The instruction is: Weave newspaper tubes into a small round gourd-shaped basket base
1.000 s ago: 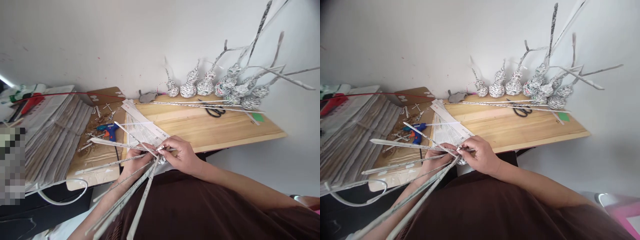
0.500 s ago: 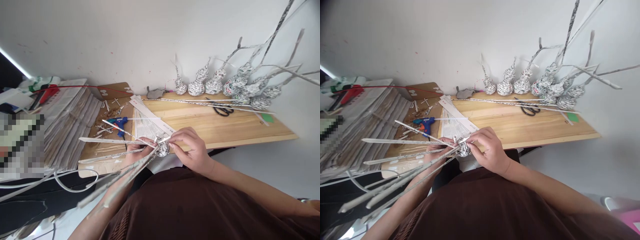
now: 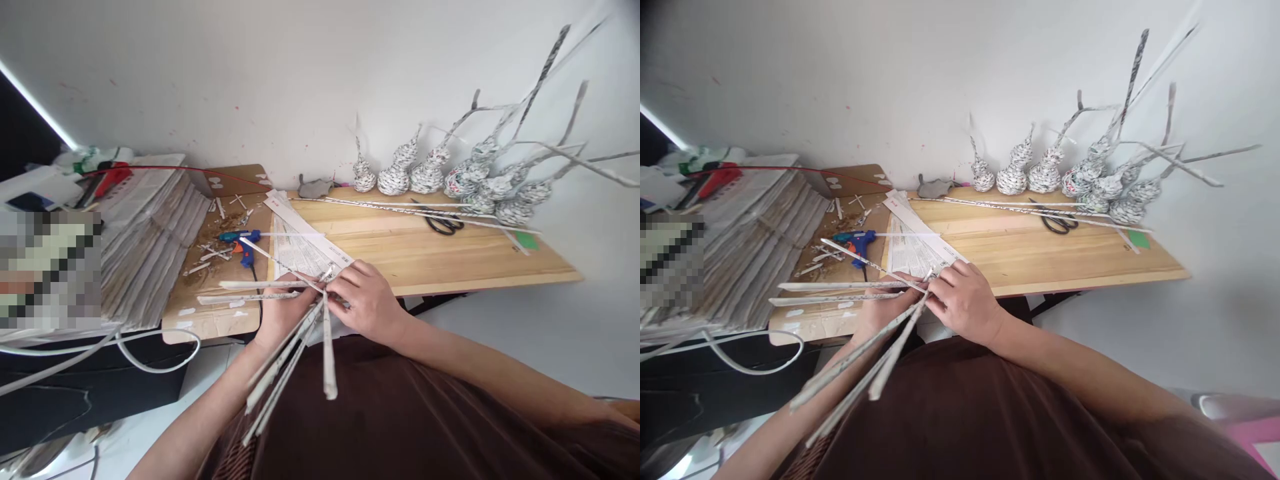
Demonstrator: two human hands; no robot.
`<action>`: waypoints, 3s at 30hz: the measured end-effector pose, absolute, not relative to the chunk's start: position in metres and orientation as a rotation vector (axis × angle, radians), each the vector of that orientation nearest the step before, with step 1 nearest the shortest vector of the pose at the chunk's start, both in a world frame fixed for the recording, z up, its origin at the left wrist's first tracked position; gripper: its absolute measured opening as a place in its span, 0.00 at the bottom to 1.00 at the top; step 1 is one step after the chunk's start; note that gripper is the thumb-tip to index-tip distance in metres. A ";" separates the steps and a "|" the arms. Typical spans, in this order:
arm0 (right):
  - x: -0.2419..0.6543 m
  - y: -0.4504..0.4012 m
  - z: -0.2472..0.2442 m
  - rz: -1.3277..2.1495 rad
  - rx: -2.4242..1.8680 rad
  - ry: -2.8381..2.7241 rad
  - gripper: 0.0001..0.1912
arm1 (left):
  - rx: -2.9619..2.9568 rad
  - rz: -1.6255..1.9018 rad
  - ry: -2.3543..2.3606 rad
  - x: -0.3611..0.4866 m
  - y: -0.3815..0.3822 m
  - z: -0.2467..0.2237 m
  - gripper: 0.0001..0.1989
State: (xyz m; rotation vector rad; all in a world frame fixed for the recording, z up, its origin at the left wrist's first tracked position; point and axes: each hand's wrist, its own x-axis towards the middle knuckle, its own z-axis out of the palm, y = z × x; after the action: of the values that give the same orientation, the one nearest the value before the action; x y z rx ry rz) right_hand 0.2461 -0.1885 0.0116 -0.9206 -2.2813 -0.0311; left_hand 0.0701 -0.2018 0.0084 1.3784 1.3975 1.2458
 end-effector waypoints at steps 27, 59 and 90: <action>0.249 -0.184 0.011 0.603 -0.898 -1.932 0.05 | 1.360 1.176 1.426 0.074 -0.186 0.000 0.08; 0.257 -0.172 0.010 0.372 -0.608 -2.316 0.10 | 1.361 1.227 1.461 0.080 -0.194 0.004 0.06; 0.247 -0.171 0.006 1.140 -1.104 -1.432 0.06 | 1.393 1.348 1.424 0.078 -0.201 -0.001 0.08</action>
State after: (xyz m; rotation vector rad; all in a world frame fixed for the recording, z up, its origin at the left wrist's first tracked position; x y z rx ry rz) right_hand 0.2466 -0.1714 0.0063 -1.1038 -1.4323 1.1400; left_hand 0.0782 -0.2007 -0.0011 1.3934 1.4235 1.3480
